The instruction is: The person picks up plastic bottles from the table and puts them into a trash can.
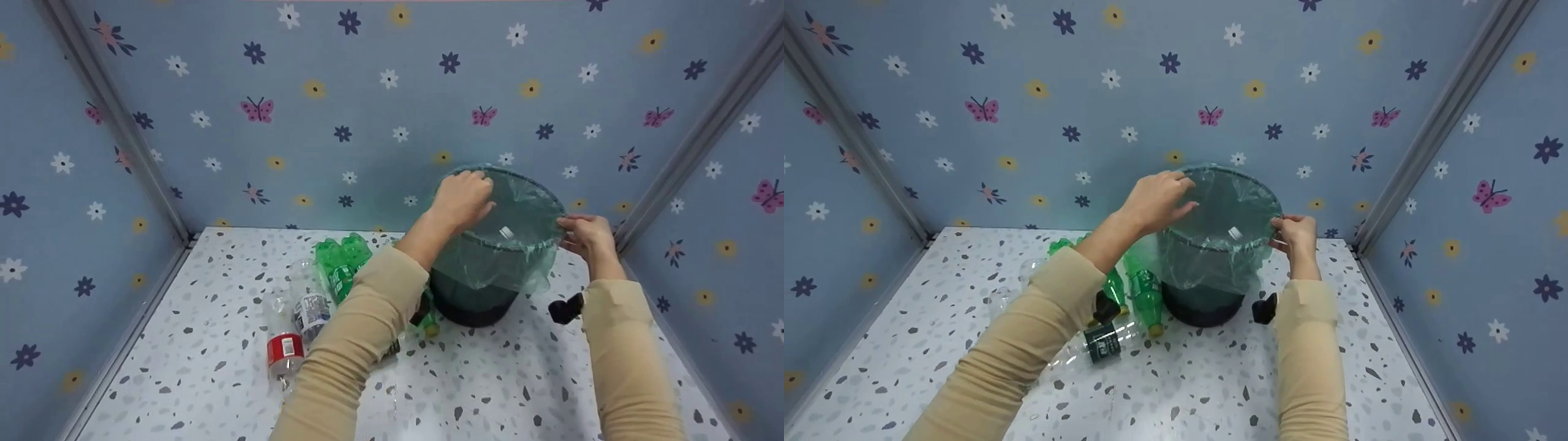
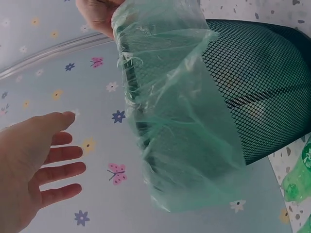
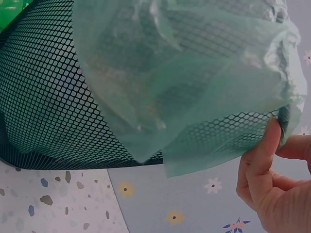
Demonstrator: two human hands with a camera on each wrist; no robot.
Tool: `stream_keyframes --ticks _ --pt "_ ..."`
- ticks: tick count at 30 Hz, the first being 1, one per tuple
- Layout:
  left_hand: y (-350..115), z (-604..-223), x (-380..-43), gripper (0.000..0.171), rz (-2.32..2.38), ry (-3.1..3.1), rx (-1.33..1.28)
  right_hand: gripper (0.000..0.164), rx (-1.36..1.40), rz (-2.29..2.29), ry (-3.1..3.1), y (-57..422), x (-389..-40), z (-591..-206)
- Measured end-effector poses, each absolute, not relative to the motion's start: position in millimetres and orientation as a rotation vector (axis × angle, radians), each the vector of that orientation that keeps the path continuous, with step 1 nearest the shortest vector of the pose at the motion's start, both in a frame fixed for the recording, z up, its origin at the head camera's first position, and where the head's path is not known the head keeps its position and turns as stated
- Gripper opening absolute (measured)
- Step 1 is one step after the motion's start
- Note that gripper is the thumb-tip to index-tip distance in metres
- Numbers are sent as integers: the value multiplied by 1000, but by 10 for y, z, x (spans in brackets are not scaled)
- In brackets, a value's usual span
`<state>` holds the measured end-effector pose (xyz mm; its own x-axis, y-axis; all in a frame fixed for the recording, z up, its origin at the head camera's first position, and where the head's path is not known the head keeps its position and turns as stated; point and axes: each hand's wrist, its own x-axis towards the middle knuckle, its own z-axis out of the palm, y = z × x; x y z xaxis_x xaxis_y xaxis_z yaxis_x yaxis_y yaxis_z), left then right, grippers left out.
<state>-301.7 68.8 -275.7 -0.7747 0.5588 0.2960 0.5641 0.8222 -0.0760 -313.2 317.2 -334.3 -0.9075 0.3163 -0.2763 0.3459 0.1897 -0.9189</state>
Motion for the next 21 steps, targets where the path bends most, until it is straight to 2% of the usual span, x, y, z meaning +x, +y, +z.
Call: stream_keyframes --ticks 9,21 --pt "260 -3055 -2807 31 -435 -2461 -660 58 671 -1930 2343 3146 -3090 -3292" --pt "-109 -3604 -2501 33 -681 -2441 -531 58 673 -1934 2341 3162 -3074 -3307"
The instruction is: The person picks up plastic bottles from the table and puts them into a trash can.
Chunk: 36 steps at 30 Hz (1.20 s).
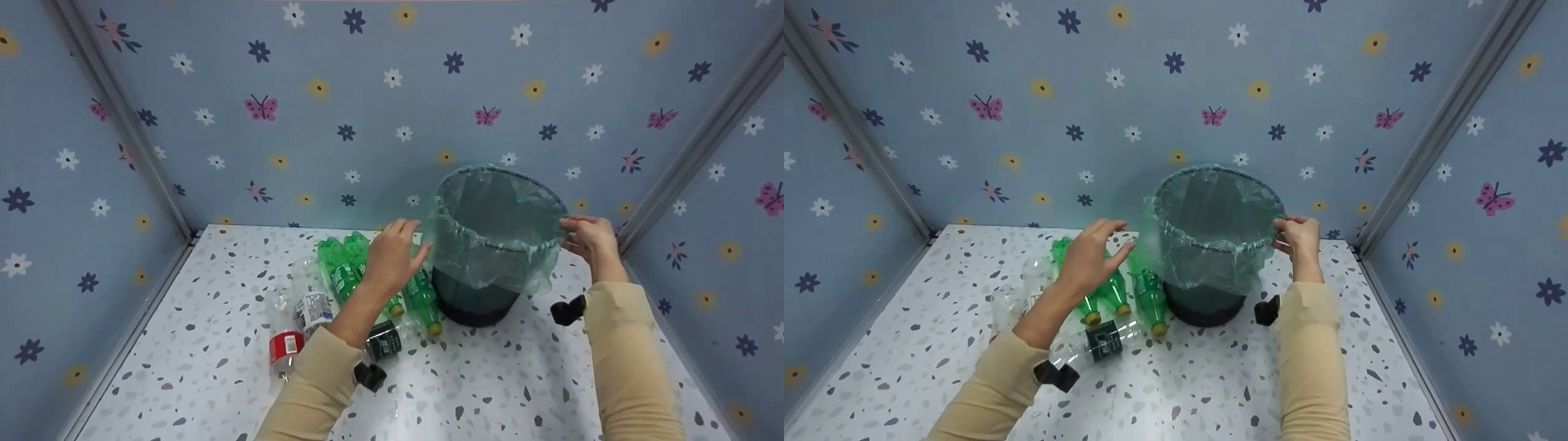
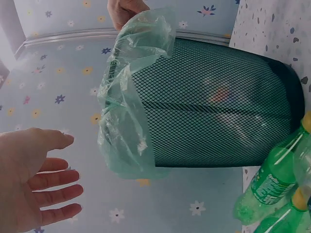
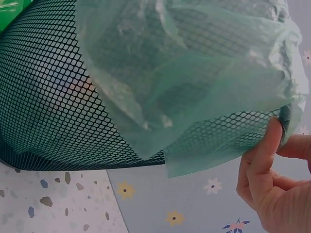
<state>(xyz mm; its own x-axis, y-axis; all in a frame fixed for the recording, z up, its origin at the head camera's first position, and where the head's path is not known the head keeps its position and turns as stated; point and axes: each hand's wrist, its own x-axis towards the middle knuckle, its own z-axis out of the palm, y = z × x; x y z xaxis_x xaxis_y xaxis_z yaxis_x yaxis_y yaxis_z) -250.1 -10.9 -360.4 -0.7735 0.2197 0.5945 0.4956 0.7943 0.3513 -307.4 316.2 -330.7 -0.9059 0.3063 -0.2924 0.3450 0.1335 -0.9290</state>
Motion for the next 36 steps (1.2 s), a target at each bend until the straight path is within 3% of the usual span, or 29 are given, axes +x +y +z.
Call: stream_keyframes --ticks 36 --pt "-699 -5381 -1930 85 -880 -2772 -236 60 641 -1969 2320 3198 -3081 -3349"
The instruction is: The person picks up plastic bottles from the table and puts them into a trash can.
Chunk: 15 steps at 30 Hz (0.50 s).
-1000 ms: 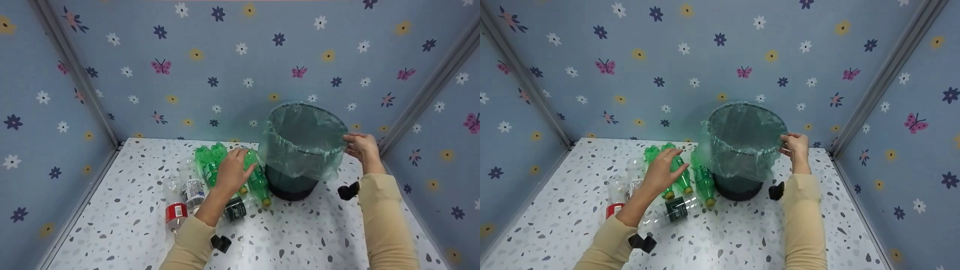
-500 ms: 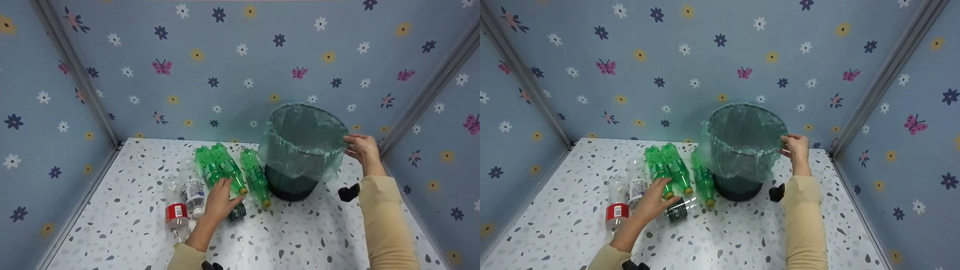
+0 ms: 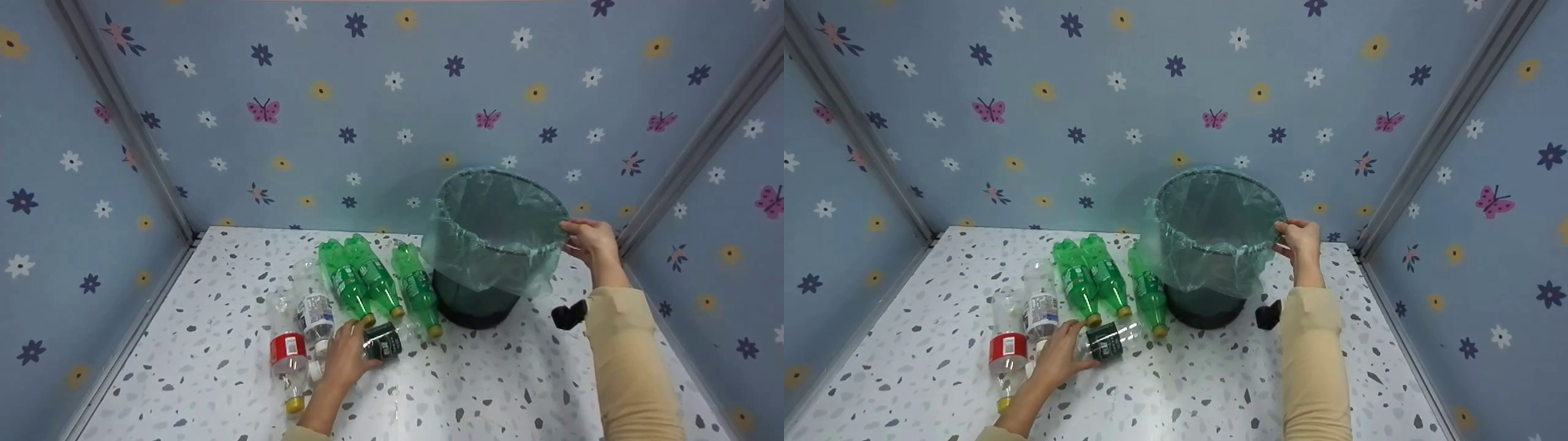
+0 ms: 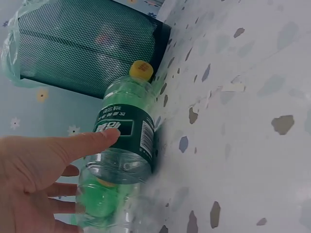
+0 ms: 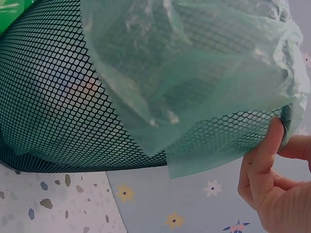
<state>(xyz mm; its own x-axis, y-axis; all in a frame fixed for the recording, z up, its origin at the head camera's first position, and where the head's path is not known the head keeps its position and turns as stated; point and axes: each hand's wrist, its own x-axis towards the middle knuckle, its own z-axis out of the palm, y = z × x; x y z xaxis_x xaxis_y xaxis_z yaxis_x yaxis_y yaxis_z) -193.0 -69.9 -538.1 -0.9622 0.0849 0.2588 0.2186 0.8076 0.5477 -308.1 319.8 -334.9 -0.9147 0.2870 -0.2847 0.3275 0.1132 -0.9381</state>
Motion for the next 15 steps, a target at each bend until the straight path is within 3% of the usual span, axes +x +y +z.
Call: stream_keyframes --ticks 15 --pt "-703 -5508 -1872 77 -821 -2772 -194 60 659 -1987 2333 3195 -3031 -3375"
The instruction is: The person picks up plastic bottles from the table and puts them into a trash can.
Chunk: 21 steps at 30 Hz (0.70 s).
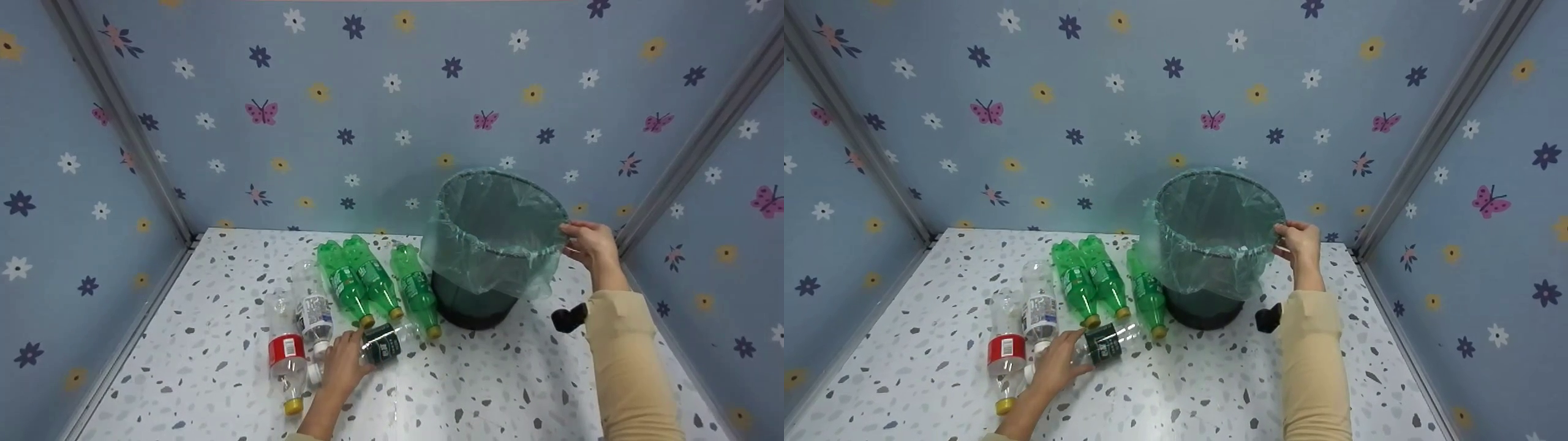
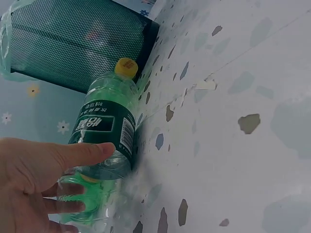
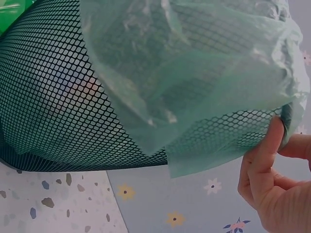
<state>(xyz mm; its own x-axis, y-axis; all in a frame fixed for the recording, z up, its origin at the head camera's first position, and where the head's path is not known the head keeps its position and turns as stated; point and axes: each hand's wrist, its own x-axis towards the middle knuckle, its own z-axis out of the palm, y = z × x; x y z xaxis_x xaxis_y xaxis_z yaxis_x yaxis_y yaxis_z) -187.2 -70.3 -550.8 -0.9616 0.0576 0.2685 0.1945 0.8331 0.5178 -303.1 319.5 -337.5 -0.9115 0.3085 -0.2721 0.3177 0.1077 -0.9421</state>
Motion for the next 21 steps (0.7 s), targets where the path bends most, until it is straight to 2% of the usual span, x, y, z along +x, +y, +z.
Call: stream_keyframes --ticks 8,21 --pt "-705 -5517 -1835 71 -832 -2713 -197 62 674 -1964 2331 3191 -3029 -3390" --pt "-690 -5263 -1749 74 -901 -2602 -226 62 647 -2011 2317 3200 -3022 -3386"
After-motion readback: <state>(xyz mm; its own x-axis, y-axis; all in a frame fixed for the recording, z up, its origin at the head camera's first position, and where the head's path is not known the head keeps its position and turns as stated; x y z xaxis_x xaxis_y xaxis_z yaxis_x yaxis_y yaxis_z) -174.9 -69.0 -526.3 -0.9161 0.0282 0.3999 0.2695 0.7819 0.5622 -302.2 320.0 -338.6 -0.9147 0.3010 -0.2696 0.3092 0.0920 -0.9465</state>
